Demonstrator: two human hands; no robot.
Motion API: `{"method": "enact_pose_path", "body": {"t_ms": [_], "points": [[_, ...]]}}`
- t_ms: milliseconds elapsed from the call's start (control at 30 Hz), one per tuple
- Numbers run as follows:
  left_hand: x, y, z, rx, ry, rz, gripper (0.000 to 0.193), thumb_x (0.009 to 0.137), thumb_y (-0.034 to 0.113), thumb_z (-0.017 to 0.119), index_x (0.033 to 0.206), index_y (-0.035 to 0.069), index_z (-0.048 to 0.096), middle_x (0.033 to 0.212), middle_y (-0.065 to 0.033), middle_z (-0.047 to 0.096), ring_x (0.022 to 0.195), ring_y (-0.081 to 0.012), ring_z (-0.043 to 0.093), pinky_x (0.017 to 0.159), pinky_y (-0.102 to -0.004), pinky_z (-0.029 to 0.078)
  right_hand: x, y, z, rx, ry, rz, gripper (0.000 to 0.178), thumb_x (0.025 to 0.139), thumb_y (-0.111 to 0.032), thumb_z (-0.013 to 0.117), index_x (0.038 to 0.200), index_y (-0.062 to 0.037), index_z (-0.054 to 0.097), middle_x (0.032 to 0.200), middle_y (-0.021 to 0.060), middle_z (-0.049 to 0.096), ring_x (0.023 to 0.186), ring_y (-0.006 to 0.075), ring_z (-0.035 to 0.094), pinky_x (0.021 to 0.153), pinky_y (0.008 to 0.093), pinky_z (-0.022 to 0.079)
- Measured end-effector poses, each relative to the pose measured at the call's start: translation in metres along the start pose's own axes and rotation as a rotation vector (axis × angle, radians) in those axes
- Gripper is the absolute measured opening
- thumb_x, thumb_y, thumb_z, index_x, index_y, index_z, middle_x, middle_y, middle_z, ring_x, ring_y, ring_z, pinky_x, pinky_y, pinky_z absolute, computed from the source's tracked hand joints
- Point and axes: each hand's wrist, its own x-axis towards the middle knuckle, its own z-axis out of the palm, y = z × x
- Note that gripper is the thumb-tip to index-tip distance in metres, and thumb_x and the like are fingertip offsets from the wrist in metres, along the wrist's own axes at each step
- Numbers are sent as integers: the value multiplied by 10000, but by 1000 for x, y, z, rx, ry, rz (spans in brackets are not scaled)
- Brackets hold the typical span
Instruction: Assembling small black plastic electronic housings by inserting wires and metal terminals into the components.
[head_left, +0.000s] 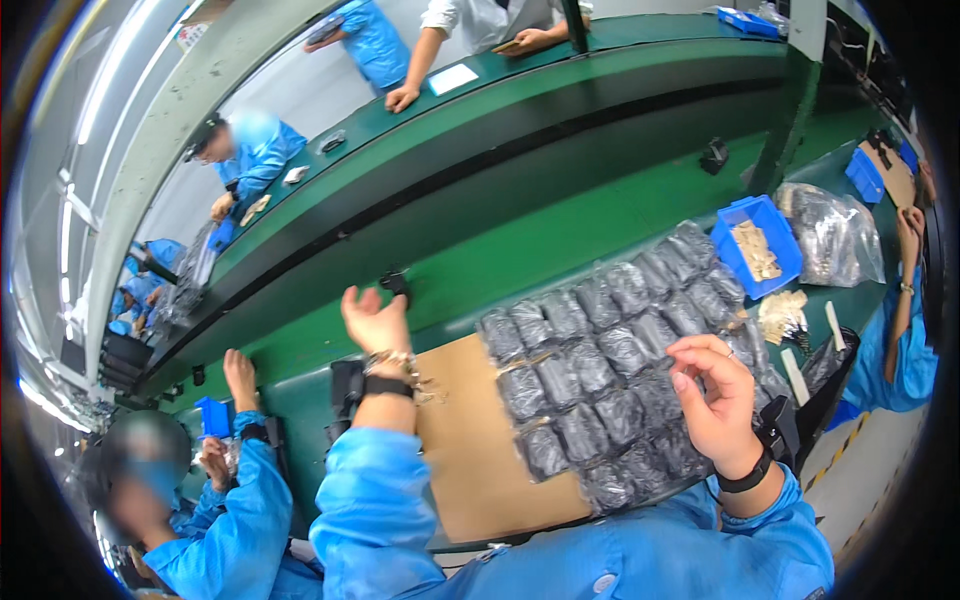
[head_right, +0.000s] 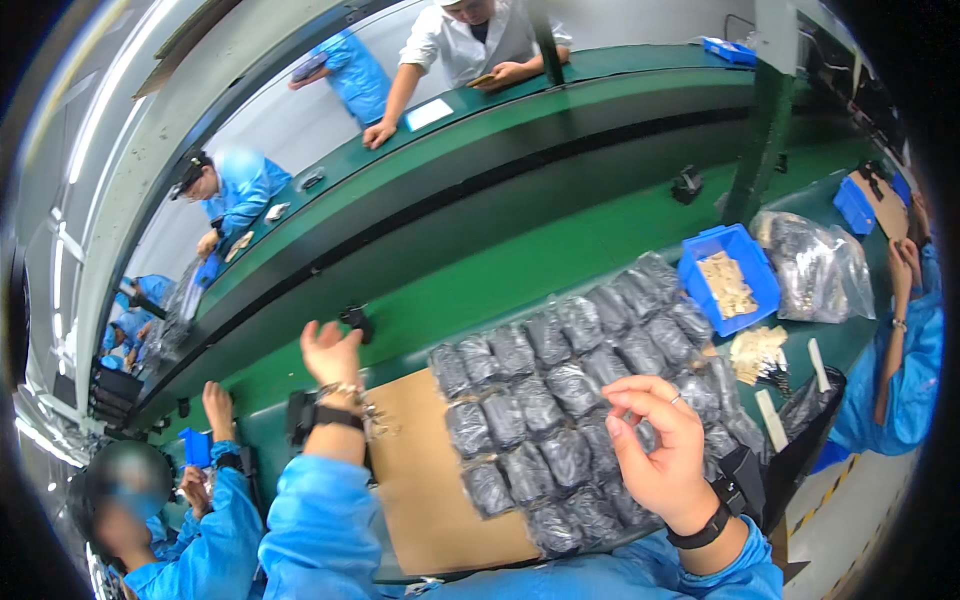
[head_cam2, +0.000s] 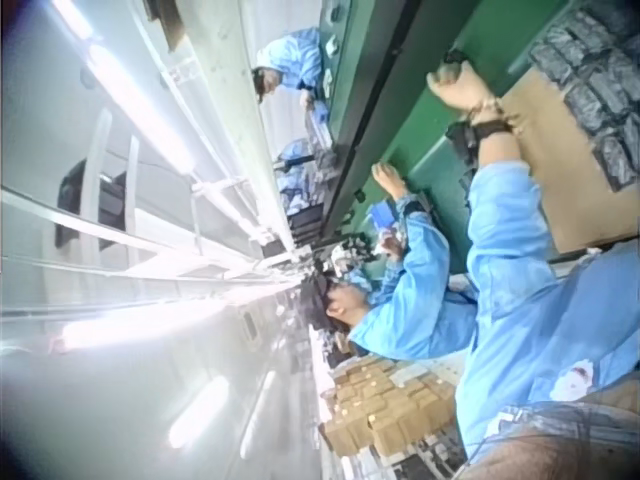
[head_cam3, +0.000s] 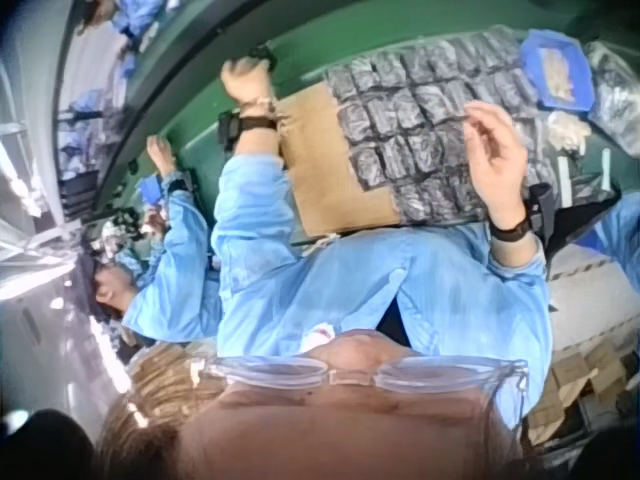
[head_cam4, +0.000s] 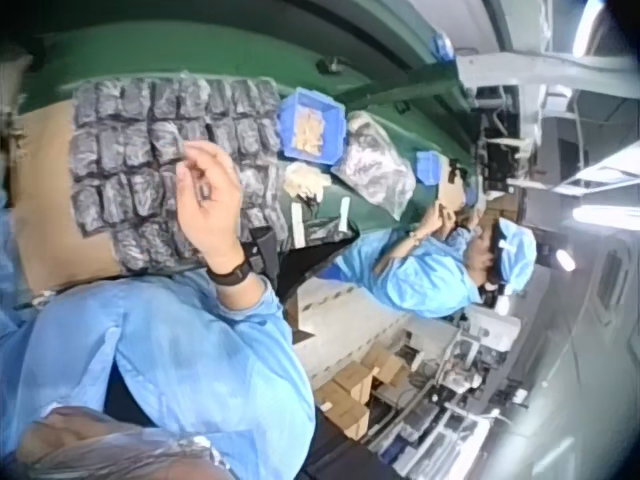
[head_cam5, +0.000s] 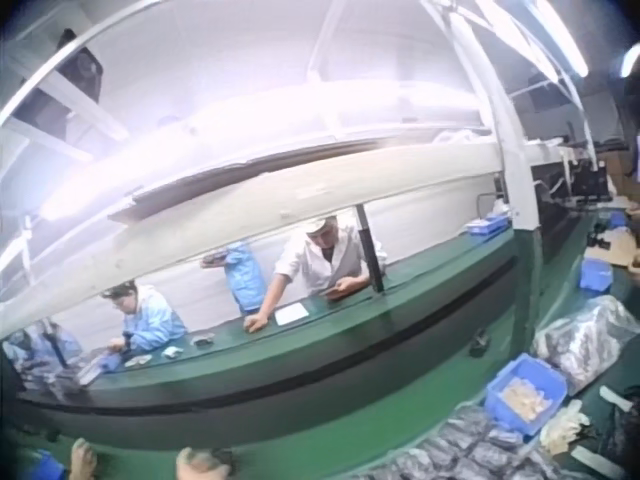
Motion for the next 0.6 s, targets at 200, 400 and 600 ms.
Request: {"method": "enact_pose_path", "body": {"t_ms": [200, 400, 600], "points": [[-59, 84, -103, -529, -184, -356, 660, 796, 4, 616, 1362, 47, 279, 1191, -176, 499, 1087, -260, 491, 963, -379, 344, -2, 39, -48, -118, 227, 29, 218, 772, 44, 601, 984, -2, 617, 1009, 111, 619, 758, 132, 578, 638, 247, 429], [-105, 94, -166, -686, -211, -291, 586, 841, 33, 542, 1373, 52, 296, 1373, -149, 387, 1216, -268, 431, 977, -412, 337, -7, 50, -105, -182, 431, 150, 171, 863, 7, 539, 1015, 9, 618, 1002, 58, 615, 890, 103, 560, 770, 229, 444], [-129, 84, -148, -437, -232, -128, 284, 850, -19, 543, 1122, 60, 518, 1161, -78, 569, 1025, -176, 552, 842, -302, 448, -23, 67, -145, -149, 451, 133, 210, 897, -18, 521, 1093, 32, 575, 1092, 71, 591, 995, 117, 540, 871, 241, 407]]}}
